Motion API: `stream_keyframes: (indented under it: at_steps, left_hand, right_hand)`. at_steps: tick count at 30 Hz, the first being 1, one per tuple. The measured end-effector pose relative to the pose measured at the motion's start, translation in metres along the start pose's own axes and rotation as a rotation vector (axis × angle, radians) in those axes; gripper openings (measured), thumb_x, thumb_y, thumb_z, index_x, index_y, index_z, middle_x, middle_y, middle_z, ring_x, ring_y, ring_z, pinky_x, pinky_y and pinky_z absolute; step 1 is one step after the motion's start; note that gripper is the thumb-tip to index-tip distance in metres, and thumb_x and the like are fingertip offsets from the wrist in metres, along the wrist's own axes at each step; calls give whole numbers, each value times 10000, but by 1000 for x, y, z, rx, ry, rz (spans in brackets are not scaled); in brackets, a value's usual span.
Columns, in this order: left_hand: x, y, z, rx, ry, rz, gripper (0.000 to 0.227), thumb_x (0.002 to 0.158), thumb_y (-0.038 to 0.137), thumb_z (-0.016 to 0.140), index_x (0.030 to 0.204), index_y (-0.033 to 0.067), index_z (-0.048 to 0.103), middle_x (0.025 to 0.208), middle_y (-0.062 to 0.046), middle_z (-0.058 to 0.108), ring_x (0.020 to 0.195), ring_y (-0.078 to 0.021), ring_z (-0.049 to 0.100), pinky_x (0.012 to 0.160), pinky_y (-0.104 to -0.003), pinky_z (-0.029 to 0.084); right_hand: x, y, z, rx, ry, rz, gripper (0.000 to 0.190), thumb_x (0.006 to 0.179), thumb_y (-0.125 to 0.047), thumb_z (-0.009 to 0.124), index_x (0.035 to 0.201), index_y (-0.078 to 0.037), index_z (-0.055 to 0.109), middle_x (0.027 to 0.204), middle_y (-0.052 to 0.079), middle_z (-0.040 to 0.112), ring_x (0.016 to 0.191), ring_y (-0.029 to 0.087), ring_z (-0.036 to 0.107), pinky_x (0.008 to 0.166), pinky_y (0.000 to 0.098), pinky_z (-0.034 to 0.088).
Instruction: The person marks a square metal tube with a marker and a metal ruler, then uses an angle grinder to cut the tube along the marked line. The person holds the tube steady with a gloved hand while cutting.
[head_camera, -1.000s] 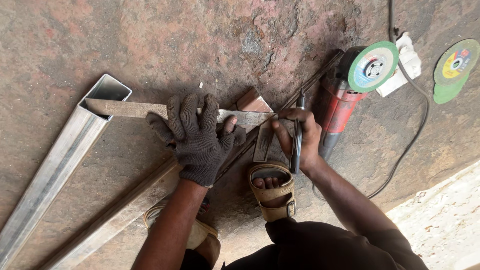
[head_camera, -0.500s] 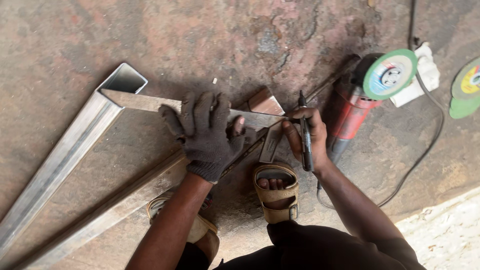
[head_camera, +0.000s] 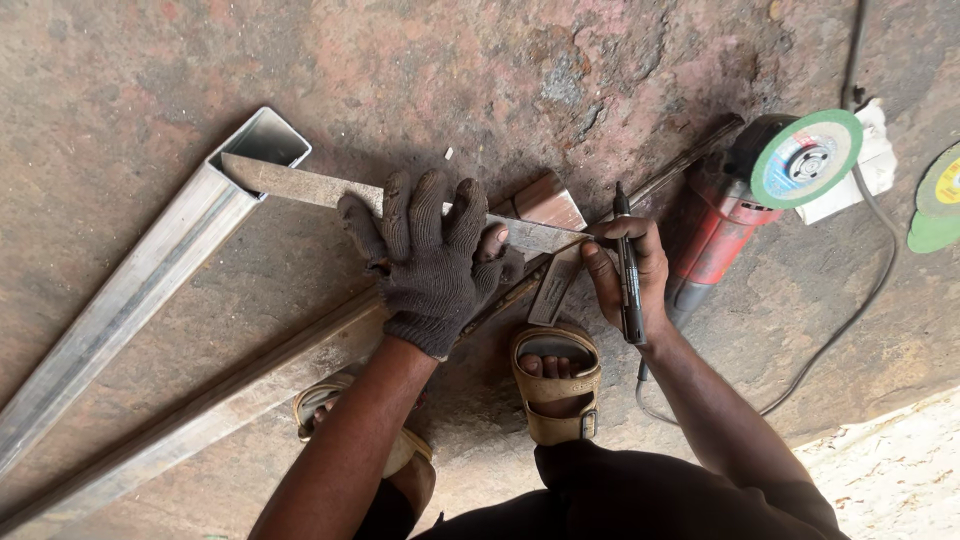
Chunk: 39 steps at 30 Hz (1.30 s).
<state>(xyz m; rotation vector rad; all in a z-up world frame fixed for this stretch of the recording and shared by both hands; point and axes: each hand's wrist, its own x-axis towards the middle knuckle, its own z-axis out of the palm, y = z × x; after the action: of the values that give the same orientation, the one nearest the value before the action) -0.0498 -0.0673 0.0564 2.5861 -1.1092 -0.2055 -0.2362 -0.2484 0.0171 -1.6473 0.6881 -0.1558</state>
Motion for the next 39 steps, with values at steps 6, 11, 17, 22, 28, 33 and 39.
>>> stream_keyframes:
  at_steps: [6,11,17,22,28,33,39]
  left_hand:
    - [2,2,-1,42,16,-23,408,1082,523,621,1306,192,700,1474,-164,486,1443,-413,355,1177,-790,164]
    - [-1,-3,3,37,8,-26,470,1090,554,606,1339,167,700,1457,-226,485,1438,-459,340,1160,-797,168]
    - [-3,-5,9,74,26,-9,467,1094,533,615,1355,154,695,1487,-265,467,1454,-490,315,1160,-800,155]
    - [2,-3,3,30,-40,-50,505,1055,536,615,1343,128,690,1461,-265,470,1432,-494,321,1139,-810,149]
    - [5,-3,-1,14,19,-13,456,1069,498,643,1327,125,693,1460,-216,501,1447,-465,342,1180,-787,164]
    - [3,-3,-2,33,-19,-19,491,1068,513,649,1338,105,687,1437,-230,500,1428,-475,352,1160,-791,176]
    - [4,0,-3,22,-24,-36,471,1077,511,632,1341,124,689,1449,-220,504,1434,-467,359,1163,-790,180]
  right_hand:
    - [0,0,2,14,36,38,245,1043,-62,694,1174,-76,487,1034,32,658,884,76,605,757,238,516]
    - [5,-5,7,143,35,55,256,1051,-46,688,1184,-75,471,1044,36,649,907,75,585,792,238,510]
    - [13,-7,5,167,0,57,241,1058,-36,681,1175,-81,475,1032,37,658,898,79,595,791,236,514]
    - [16,-5,3,119,-22,29,249,1050,-32,675,1195,-80,478,1060,47,652,914,82,615,791,243,529]
    - [15,-4,3,144,-21,66,260,1045,-37,677,1200,-78,472,1120,69,659,955,86,624,817,249,538]
    - [11,-8,4,14,28,-28,310,1045,-31,692,1222,-79,442,1158,100,679,1012,142,651,881,281,547]
    - [7,-1,18,-397,212,-330,408,994,-23,743,1191,-95,392,1146,168,695,1046,276,736,880,355,593]
